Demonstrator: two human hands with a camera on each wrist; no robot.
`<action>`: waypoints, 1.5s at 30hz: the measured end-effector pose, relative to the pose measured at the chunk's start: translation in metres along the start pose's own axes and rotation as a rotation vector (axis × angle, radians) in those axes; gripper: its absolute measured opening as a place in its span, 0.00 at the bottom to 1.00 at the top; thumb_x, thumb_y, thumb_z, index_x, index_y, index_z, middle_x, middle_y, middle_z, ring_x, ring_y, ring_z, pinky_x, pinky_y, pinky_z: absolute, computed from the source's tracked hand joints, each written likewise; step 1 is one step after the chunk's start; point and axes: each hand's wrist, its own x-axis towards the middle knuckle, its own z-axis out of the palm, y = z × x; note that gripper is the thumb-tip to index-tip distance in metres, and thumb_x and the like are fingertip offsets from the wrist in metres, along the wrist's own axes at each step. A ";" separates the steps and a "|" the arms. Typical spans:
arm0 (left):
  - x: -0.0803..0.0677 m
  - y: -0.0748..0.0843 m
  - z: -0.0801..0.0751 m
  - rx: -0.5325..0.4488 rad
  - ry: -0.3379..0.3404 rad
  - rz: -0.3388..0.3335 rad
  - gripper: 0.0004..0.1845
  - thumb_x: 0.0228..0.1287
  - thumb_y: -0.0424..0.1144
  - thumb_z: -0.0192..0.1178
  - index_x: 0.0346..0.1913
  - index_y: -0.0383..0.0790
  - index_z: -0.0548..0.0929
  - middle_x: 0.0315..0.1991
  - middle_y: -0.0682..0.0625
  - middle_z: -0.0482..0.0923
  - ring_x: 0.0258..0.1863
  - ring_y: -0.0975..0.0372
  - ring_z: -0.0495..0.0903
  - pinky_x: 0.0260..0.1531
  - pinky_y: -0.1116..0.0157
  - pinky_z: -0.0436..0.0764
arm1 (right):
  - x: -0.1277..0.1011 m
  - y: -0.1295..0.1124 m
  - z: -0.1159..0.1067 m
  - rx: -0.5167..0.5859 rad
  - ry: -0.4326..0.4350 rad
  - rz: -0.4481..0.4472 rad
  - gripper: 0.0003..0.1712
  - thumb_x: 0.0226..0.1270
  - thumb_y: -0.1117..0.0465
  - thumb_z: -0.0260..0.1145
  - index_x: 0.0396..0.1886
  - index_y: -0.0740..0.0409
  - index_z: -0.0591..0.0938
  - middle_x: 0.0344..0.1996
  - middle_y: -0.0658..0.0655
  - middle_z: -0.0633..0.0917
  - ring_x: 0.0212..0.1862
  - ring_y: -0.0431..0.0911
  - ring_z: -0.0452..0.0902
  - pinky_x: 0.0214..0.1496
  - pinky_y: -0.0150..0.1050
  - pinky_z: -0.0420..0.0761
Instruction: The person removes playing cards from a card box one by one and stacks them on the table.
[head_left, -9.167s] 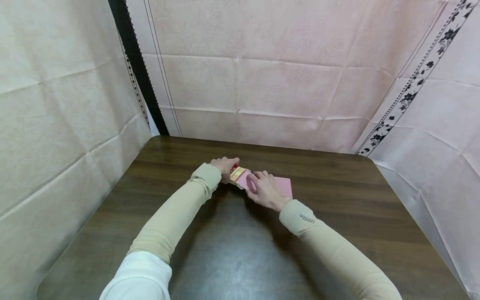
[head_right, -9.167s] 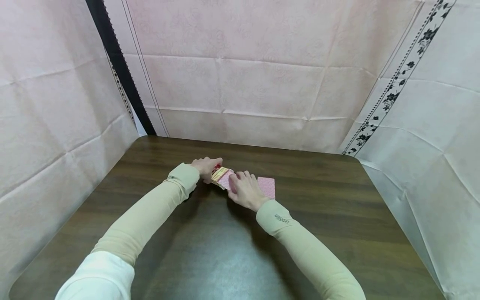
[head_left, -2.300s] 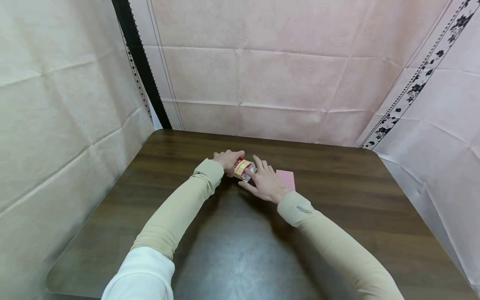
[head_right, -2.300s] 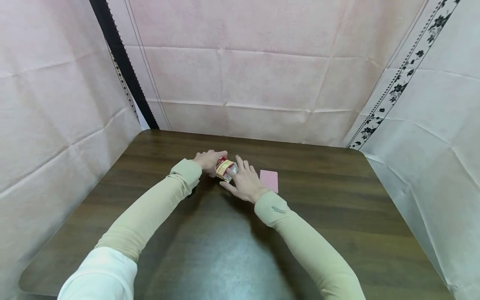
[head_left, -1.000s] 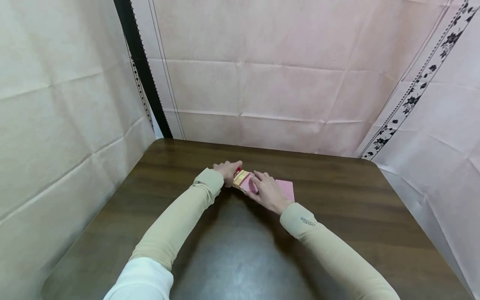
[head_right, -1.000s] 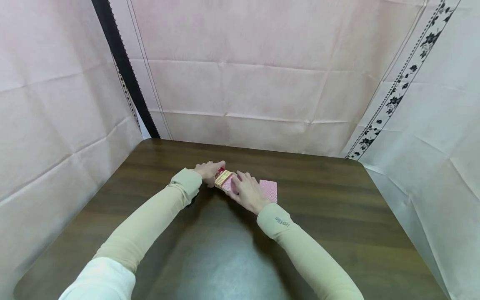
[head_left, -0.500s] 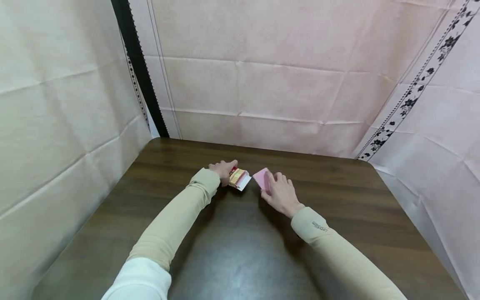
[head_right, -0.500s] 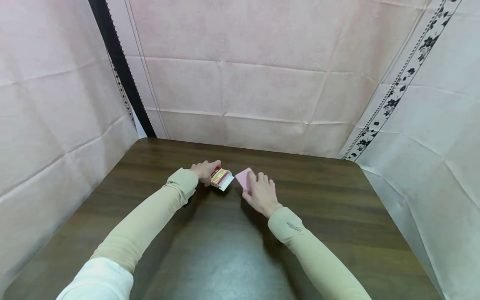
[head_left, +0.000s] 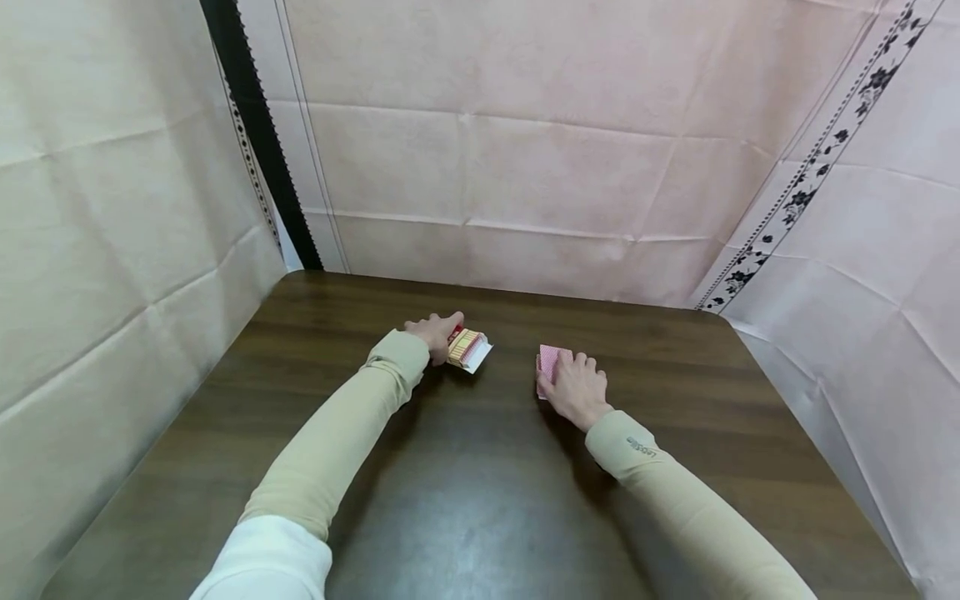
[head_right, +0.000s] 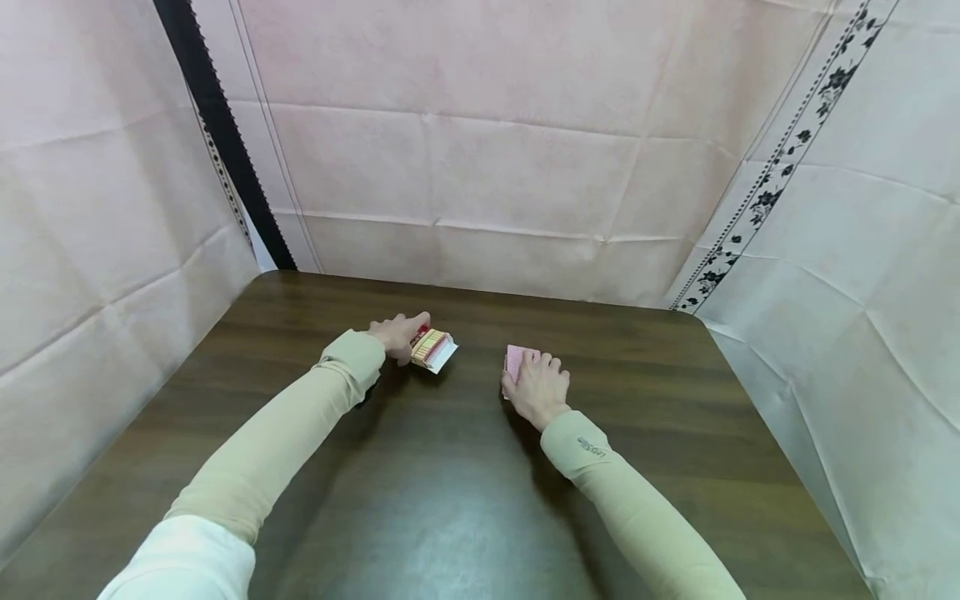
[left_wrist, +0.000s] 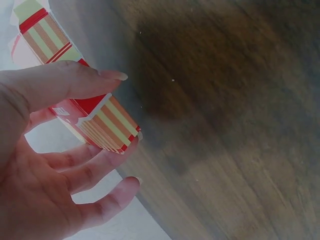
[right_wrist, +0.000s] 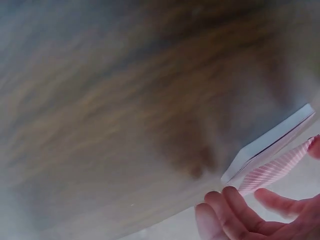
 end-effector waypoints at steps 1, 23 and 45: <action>-0.001 -0.001 0.000 -0.003 -0.006 -0.003 0.37 0.42 0.24 0.66 0.56 0.51 0.62 0.50 0.40 0.69 0.45 0.48 0.71 0.49 0.47 0.67 | 0.000 -0.002 0.001 -0.007 -0.010 0.000 0.30 0.63 0.39 0.56 0.46 0.63 0.74 0.41 0.69 0.79 0.45 0.63 0.75 0.43 0.58 0.76; -0.002 -0.004 -0.002 -0.029 -0.012 -0.001 0.39 0.43 0.26 0.68 0.58 0.52 0.62 0.52 0.39 0.70 0.47 0.49 0.72 0.51 0.46 0.67 | 0.006 -0.016 -0.004 -0.088 -0.080 -0.003 0.38 0.63 0.34 0.57 0.50 0.65 0.75 0.42 0.71 0.79 0.46 0.62 0.73 0.42 0.57 0.75; 0.000 0.006 -0.003 -0.026 0.016 0.023 0.38 0.38 0.22 0.69 0.53 0.51 0.67 0.49 0.43 0.73 0.46 0.50 0.73 0.52 0.45 0.67 | 0.010 -0.034 -0.020 0.061 0.126 -0.451 0.20 0.65 0.56 0.61 0.54 0.59 0.78 0.48 0.65 0.77 0.51 0.59 0.72 0.50 0.54 0.75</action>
